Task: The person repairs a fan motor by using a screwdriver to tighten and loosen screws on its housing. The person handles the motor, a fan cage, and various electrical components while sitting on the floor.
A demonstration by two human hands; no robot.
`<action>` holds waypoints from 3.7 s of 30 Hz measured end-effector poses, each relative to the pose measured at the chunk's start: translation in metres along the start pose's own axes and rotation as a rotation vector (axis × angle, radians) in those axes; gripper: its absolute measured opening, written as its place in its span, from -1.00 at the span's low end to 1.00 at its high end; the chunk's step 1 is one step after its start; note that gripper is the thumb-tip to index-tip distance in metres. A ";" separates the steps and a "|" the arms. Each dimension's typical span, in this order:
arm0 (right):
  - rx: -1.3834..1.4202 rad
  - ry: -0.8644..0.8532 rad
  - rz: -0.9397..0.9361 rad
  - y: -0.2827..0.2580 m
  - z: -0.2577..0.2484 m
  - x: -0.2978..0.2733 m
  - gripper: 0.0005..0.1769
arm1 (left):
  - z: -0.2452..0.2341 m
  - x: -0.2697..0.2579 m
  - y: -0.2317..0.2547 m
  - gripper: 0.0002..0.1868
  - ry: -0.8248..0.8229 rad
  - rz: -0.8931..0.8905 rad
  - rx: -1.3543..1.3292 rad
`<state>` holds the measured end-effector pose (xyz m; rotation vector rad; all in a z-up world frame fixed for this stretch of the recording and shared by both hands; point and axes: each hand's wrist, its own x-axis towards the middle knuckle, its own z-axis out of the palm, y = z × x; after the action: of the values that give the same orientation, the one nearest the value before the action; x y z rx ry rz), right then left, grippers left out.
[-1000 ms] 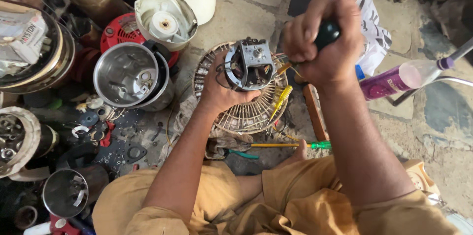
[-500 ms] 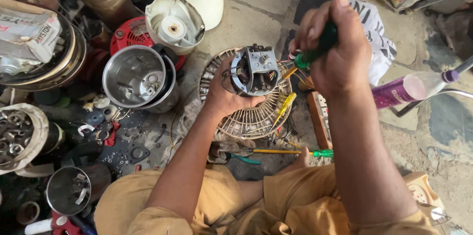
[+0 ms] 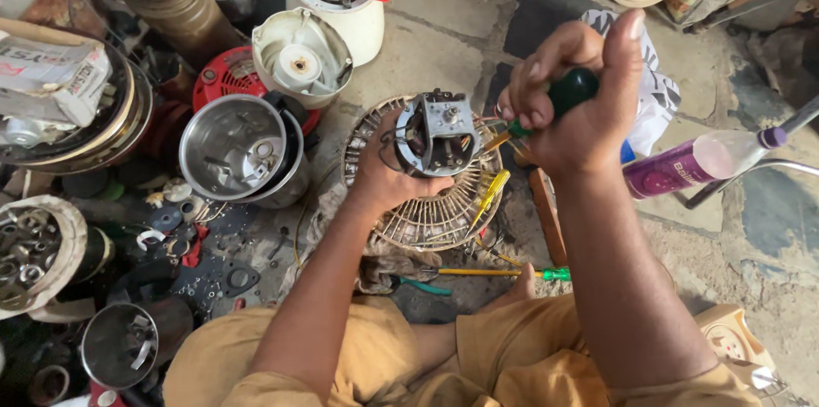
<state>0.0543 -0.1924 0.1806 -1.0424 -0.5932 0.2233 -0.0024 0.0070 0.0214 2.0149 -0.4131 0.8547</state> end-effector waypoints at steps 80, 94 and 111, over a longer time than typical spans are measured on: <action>-0.013 -0.025 -0.095 0.023 -0.014 0.055 -0.31 | -0.012 0.015 -0.030 0.32 -0.420 -0.479 -0.437; -0.055 0.084 -0.055 0.014 -0.029 0.064 -0.32 | -0.014 0.018 -0.028 0.28 -0.399 -0.484 -0.490; -0.097 0.053 -0.072 0.043 0.041 0.080 -0.66 | -0.013 0.018 -0.032 0.20 -0.406 -0.412 -0.517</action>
<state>0.1015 -0.1042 0.1867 -1.1153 -0.5971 0.1043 0.0230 0.0361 0.0196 1.6856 -0.3751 0.0625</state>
